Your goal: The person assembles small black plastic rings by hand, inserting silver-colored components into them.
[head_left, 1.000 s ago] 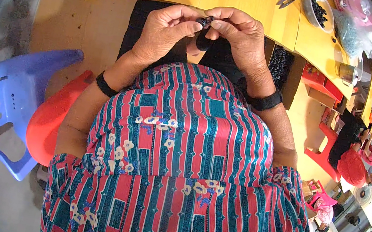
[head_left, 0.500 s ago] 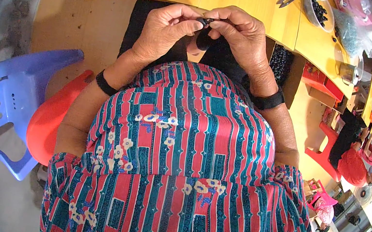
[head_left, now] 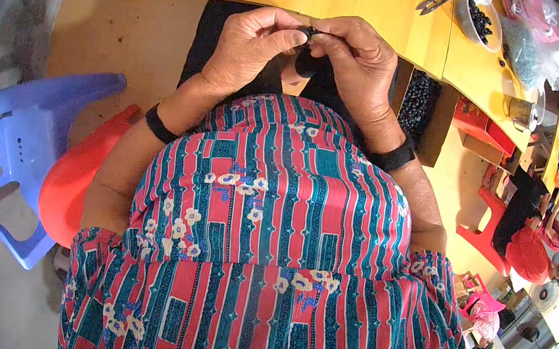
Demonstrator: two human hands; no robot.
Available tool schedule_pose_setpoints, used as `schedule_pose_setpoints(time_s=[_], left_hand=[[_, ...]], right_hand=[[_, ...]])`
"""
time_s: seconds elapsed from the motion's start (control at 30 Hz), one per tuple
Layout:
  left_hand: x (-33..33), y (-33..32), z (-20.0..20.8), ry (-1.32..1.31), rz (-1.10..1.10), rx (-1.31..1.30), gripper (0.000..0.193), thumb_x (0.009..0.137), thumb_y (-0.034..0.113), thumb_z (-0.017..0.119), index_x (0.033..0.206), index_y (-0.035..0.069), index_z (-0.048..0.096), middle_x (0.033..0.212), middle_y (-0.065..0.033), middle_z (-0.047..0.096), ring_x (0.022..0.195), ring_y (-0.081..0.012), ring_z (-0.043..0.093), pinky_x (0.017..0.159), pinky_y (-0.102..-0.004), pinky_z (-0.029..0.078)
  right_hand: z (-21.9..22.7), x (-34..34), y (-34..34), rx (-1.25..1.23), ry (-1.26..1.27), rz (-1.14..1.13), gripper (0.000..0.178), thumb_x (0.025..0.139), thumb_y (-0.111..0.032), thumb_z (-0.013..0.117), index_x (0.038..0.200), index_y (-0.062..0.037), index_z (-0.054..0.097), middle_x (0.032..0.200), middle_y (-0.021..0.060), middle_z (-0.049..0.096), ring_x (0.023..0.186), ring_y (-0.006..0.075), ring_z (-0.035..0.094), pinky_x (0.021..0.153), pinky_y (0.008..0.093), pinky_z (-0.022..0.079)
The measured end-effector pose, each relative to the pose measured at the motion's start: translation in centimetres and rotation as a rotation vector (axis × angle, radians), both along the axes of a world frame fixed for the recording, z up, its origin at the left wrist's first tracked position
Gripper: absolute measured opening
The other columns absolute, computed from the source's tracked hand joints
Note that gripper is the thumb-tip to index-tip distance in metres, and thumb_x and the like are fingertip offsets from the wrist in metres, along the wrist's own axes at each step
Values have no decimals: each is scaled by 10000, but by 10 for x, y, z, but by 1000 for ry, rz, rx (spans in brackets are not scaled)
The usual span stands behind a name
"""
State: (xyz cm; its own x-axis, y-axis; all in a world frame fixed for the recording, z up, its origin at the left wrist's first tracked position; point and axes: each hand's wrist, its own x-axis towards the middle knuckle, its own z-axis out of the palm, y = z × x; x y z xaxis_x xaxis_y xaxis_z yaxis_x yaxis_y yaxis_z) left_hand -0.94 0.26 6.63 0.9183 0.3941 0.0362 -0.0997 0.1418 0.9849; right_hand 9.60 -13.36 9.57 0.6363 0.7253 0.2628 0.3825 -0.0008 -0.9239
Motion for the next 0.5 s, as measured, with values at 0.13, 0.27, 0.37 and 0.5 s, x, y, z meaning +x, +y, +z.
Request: schedule_pose_setpoints(time_s=[0.13,0.27,0.37,0.5], left_hand=[[-1,-1,1,20,-17,-39,156,850,119,631,951,1,611,820,-7,610,731,-73,577,670,-218,484],[-3,0,4,36,-22,-51,146,860,123,618,947,7,612,791,-3,603,706,-71,559,657,-211,470],[-3,0,2,48,-20,-73,142,860,121,617,948,10,612,773,0,594,691,-69,543,650,-208,461],[-2,-3,1,39,-35,-144,142,862,119,614,951,8,612,763,1,584,695,-69,535,653,-209,460]], right_hand=[[-4,-1,-2,60,84,-4,140,789,47,593,898,-12,659,790,53,615,646,93,632,529,198,521],[-7,-6,-1,116,43,54,165,797,51,585,927,-15,663,815,61,619,646,88,633,504,184,522],[1,-7,-2,40,41,39,173,801,40,592,947,-18,665,832,71,624,651,88,634,493,181,519],[-4,-2,-2,86,-6,47,150,814,10,601,948,-13,664,842,65,629,648,95,636,481,181,519]])
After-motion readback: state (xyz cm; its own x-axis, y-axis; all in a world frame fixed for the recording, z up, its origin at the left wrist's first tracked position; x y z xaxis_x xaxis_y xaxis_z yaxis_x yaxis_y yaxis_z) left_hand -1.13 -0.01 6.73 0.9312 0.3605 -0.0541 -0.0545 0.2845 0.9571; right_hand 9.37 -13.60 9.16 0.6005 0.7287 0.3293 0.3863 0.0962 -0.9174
